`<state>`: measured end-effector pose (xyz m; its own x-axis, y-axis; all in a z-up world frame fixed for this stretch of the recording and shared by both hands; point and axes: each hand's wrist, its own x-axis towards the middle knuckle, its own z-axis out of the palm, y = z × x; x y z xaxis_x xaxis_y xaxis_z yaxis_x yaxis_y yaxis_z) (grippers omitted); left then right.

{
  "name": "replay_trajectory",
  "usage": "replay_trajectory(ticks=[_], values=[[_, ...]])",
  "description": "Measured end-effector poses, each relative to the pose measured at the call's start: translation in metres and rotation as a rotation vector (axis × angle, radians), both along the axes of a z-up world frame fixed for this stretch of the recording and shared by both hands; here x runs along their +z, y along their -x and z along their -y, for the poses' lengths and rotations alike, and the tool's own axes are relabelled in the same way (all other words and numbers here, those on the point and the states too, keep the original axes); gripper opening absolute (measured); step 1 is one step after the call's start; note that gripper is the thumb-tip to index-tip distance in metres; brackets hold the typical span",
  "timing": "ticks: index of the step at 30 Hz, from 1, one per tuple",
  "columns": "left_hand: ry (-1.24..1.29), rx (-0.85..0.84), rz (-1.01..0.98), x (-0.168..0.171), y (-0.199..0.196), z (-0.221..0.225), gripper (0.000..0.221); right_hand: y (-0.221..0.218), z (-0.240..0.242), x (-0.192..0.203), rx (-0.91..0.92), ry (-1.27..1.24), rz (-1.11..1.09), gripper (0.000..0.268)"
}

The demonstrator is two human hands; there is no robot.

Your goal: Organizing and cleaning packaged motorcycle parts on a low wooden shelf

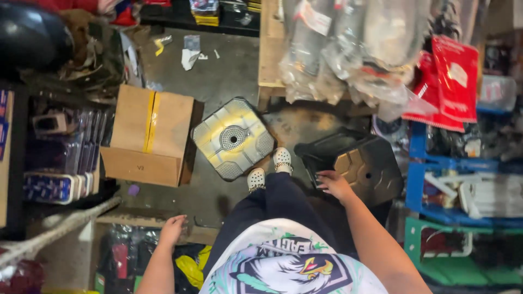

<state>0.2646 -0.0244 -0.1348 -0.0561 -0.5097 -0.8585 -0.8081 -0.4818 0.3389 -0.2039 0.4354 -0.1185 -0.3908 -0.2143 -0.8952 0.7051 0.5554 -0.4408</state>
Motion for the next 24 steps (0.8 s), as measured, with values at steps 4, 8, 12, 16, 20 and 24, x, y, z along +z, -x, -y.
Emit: replay_trajectory(ticks=[4, 8, 12, 16, 20, 24], values=[[0.023, 0.034, -0.141, -0.022, -0.005, -0.029, 0.032, 0.031, 0.039, -0.018, 0.163, -0.001, -0.050, 0.033], [0.038, -0.096, -0.138, -0.013, 0.015, -0.059, 0.031, 0.038, 0.017, -0.109, 0.141, 0.011, -0.054, 0.031], [0.036, -0.158, -0.097, -0.008, 0.024, -0.073, 0.033, 0.013, -0.079, -0.225, 0.262, -0.267, -0.268, 0.048], [0.048, -0.333, -0.114, -0.022, 0.040, -0.053, 0.030, -0.031, -0.184, -0.354, 0.413, -0.031, -0.455, 0.066], [0.056, -0.478, -0.219, -0.096, 0.131, -0.066, 0.030, 0.012, -0.201, -0.263, -0.728, -0.104, 0.197, 0.075], [0.126, -0.624, -0.325, -0.125, 0.156, -0.077, 0.031, 0.030, -0.224, -0.318, -0.655, -0.344, 0.218, 0.090]])
